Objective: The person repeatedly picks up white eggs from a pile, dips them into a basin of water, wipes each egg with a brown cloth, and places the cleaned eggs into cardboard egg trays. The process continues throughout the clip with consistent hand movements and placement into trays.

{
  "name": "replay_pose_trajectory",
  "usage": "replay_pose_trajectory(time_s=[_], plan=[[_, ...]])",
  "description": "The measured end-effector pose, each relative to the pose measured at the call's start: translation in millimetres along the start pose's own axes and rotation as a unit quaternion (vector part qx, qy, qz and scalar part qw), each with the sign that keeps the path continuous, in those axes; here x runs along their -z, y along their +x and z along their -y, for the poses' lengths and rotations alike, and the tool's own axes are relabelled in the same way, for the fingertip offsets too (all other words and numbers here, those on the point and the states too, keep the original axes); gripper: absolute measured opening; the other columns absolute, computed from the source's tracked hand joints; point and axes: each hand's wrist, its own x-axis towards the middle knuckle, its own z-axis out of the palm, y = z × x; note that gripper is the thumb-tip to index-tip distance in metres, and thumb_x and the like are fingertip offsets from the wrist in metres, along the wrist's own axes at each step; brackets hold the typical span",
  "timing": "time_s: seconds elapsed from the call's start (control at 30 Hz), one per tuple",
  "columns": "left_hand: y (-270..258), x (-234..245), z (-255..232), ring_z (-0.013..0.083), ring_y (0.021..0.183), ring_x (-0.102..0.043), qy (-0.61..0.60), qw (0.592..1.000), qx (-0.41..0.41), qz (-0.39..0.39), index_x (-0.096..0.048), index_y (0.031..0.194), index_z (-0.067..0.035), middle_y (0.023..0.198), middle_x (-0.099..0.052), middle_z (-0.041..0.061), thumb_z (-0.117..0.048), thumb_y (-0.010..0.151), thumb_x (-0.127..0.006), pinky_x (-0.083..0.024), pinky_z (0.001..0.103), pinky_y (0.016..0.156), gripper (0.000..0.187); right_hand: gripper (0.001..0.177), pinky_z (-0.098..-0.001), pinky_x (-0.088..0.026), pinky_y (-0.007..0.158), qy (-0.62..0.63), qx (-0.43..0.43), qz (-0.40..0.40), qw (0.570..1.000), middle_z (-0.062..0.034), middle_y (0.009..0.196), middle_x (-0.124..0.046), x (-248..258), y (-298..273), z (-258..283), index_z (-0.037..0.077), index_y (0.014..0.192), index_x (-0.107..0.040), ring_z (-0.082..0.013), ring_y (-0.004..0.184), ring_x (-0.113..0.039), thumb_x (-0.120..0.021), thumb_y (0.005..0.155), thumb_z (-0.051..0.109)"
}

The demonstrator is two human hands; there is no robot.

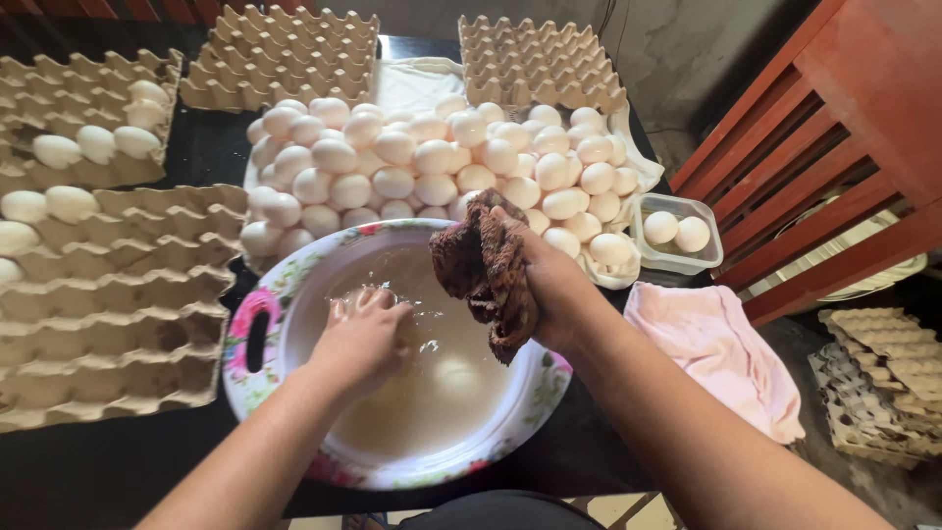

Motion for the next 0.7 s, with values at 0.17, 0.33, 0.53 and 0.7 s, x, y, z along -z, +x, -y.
replay_pose_trajectory(time_s=[0.17,0.33,0.53,0.7], plan=[[6,-11,55,0.0322,0.13,-0.049,0.018,0.996,-0.089,-0.002,-0.065,0.123,-0.018,0.126,-0.057,0.011,-0.015,0.077,-0.069,-0.043,0.046,0.109,0.046,0.04,-0.0325,-0.057,0.068,-0.01,-0.003,-0.021,1.0,-0.0021,0.104,-0.074,-26,-1,-25,0.016,0.128,-0.065,-0.0142,0.086,-0.07,-0.055,0.1,0.043],[22,-28,75,0.0358,0.111,-0.064,0.047,0.983,-0.175,0.01,-0.073,0.111,-0.017,0.109,-0.068,0.013,-0.011,0.086,-0.062,-0.054,0.048,0.095,0.028,0.045,-0.0333,-0.057,0.068,0.008,-0.008,0.02,1.0,-0.0047,0.106,-0.074,-42,10,-38,0.013,0.125,-0.065,-0.0165,0.086,-0.07,-0.052,0.103,0.049],[48,13,86,0.0246,0.061,-0.065,-0.528,0.845,-0.085,0.018,-0.068,0.096,-0.014,0.087,-0.071,0.011,-0.042,0.095,-0.055,-0.053,0.039,0.055,0.031,0.044,-0.034,-0.061,0.079,0.032,0.035,-0.004,0.999,-0.0098,0.11,-0.074,-54,20,-28,0.006,0.124,-0.065,-0.0197,0.093,-0.072,-0.048,0.103,0.042],[49,50,54,0.0168,0.047,-0.045,-0.817,0.558,0.137,0.04,-0.061,0.1,-0.021,0.077,-0.064,0.008,-0.05,0.101,-0.046,-0.035,0.031,0.042,0.033,0.033,-0.0441,-0.051,0.067,-0.367,0.321,-0.16,0.858,-0.0223,0.098,-0.062,-100,35,-45,0.006,0.132,-0.063,-0.0319,0.077,-0.059,-0.065,0.104,0.022]])
